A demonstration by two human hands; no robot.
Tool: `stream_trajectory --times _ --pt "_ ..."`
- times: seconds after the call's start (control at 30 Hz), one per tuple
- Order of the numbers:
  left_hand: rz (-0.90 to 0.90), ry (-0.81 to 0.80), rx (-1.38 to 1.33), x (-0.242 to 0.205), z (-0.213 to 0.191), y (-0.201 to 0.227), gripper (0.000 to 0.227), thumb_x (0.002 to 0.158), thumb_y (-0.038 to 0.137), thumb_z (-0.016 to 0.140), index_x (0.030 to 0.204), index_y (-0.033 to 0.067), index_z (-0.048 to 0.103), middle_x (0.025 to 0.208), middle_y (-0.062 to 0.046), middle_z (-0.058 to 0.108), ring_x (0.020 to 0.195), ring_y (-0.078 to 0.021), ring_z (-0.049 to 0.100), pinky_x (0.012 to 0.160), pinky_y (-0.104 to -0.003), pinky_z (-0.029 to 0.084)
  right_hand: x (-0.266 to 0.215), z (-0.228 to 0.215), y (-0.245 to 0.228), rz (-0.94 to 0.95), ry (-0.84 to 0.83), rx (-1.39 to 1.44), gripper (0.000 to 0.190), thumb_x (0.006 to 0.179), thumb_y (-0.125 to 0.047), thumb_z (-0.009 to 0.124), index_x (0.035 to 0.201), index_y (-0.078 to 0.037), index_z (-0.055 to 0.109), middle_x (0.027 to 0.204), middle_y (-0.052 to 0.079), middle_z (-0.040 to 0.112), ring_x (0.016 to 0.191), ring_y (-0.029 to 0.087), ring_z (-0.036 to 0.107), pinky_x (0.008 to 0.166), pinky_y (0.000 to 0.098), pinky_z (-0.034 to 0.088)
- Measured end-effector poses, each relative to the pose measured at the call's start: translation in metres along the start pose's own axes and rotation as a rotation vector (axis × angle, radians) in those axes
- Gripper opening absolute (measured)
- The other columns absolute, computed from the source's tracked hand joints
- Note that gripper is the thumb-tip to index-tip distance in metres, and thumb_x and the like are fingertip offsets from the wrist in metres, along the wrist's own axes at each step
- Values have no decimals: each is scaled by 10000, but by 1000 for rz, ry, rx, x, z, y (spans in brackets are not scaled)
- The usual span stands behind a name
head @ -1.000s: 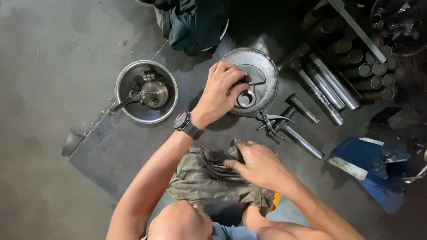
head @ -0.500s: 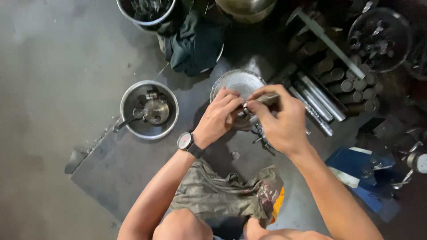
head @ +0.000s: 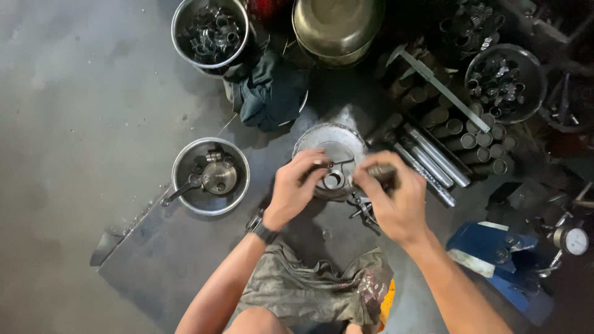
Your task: The person assembles a mechanical component by inserting a cylindrical metal piece into a larger housing and securing it with a hammer. They then wipe the assembly with a cloth and place it on a workbench.
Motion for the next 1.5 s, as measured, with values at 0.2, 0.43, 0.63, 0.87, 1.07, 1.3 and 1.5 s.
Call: stream_trajectory --times 0.2,0.43,0.63,0.87,1.07,1.3,1.5 --pt "-454 309 -465 -52 -32 -47 209 995 -32 595 1193 -26 662 1237 -91 728 1142 -117 666 1008 -255 510 -85 46 144 503 -214 -229 250 904 -281 723 892 -36 673 652 116 750 531 203 715 525 375 536" --pt "-513 235 -225 -79 -28 -26 163 893 -20 709 1055 -16 687 973 -87 737 869 -113 672 786 -243 532 -173 125 270 560 -587 -679 401 888 -382 730 994 1 680 850 234 722 833 425 708 726 523 560" --pt "-80 -13 16 -43 16 26 291 734 35 824 975 25 660 922 -112 684 845 -252 684 763 -338 551 -131 73 188 618 -396 -189 384 841 -242 785 1112 20 715 920 179 758 855 323 725 753 448 568" --pt "283 -486 337 -2 113 54 459 775 177 836 1144 -36 665 920 -132 632 888 -328 630 829 -468 508 -117 21 156 661 136 894 217 927 -61 649 1075 60 751 972 24 730 823 145 696 723 306 558" --pt "118 -337 136 32 101 58 481 743 175 816 1152 -19 657 1103 -164 678 998 -346 664 860 -425 525 -141 -138 239 568 1056 302 209 984 -169 645 1001 11 751 856 56 764 767 125 696 727 269 551" --pt "-187 -200 58 -22 72 -22 391 723 83 825 1097 60 712 1042 -115 745 963 -259 767 845 -338 592 -187 -205 439 435 1385 314 244 976 -161 624 1153 -2 680 984 5 731 824 98 675 712 279 559" --pt "-301 -171 95 -23 51 -35 367 716 45 819 1065 40 705 1027 -126 749 1000 -256 768 883 -327 588 -174 -231 453 778 1188 -371 262 1006 -121 694 1213 38 716 1028 117 759 880 159 695 820 316 531"
Point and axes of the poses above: each hand's wrist, its own x-axis towards the middle knuckle, its own z-axis out of the palm, y = z × x, the point moved 10 cm from there along x, towards the middle knuckle
